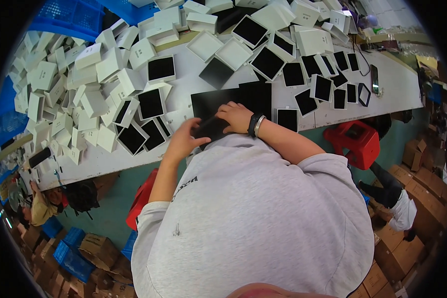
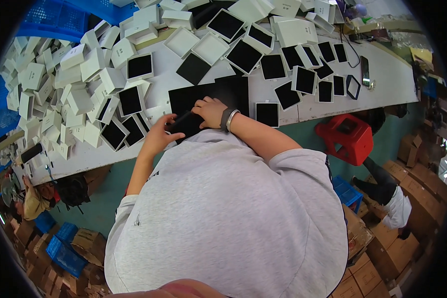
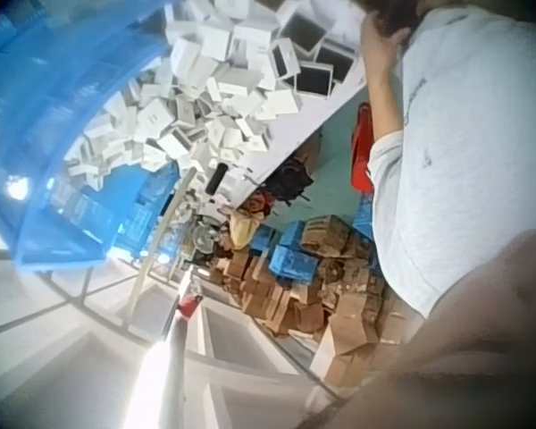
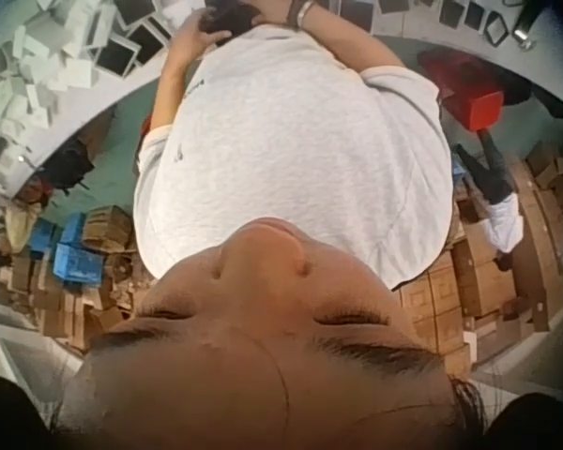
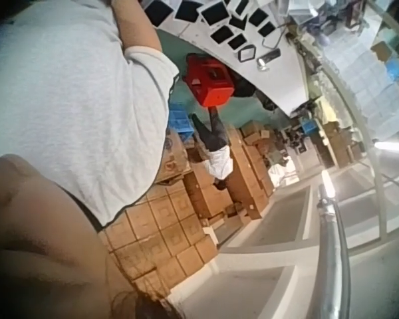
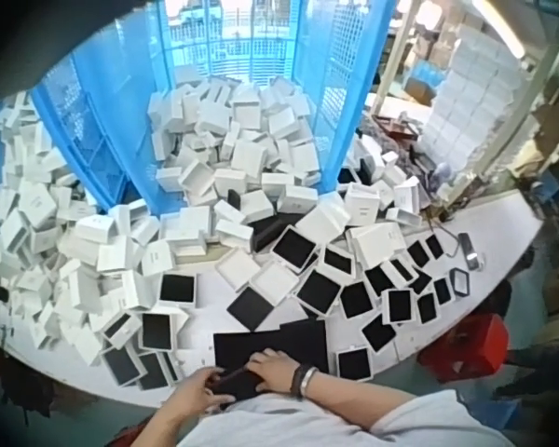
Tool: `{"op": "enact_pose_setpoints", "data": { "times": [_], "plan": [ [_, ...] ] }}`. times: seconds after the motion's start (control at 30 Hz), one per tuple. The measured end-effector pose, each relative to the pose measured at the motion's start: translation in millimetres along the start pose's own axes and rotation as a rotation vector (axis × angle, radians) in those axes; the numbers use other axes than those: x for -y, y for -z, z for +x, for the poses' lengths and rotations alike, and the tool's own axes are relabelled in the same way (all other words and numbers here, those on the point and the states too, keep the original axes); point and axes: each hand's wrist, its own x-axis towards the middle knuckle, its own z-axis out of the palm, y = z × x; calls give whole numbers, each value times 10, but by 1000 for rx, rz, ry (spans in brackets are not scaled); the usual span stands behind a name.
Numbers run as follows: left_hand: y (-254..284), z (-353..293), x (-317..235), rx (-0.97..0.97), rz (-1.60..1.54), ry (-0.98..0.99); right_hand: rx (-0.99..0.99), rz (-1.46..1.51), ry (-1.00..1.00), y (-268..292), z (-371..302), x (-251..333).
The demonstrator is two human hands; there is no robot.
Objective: Assembling and packaging small white and black jewelry-style boxes on a factory workbench.
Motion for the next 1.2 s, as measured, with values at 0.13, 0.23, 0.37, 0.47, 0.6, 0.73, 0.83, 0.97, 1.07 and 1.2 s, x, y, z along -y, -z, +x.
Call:
{"op": "enact_pose_setpoints", "data": {
  "times": [0.13, 0.23, 0.37, 0.47, 0.6, 0.73, 0.83, 0.97, 1.07, 1.2],
  "plan": [
    [35, -76, 103, 119, 72, -107, 9, -98, 34, -26, 46, -19],
    [296, -173, 59, -82, -626, -79, -32, -53, 56, -8, 65, -41],
    [469, -84, 73, -410, -833, -27, -348, 111, -204, 413, 287, -55],
    [390, -32, -60, -379, -1029, 5, -797, -252, -294, 576, 492, -537],
    [136, 28, -81, -321, -1127, 31, -583, -508, -223, 603, 622, -676],
    [12, 198, -56, -391, -1018, 1, -848, -310, 50, 706, 379, -271],
    [9, 194, -274, -368, -1078, -110, -704, -454, 174, 697, -10, 264],
    [-102, 165, -469, -264, -1016, -38, -651, -374, 248, 532, -176, 489],
    [-104, 139, -499, -271, -1114, -132, -724, 44, 372, 532, -228, 528],
    [-67, 89, -411, -218, -892, -167, -529, 1217, 15, 564, -325, 467]
  ]
}}
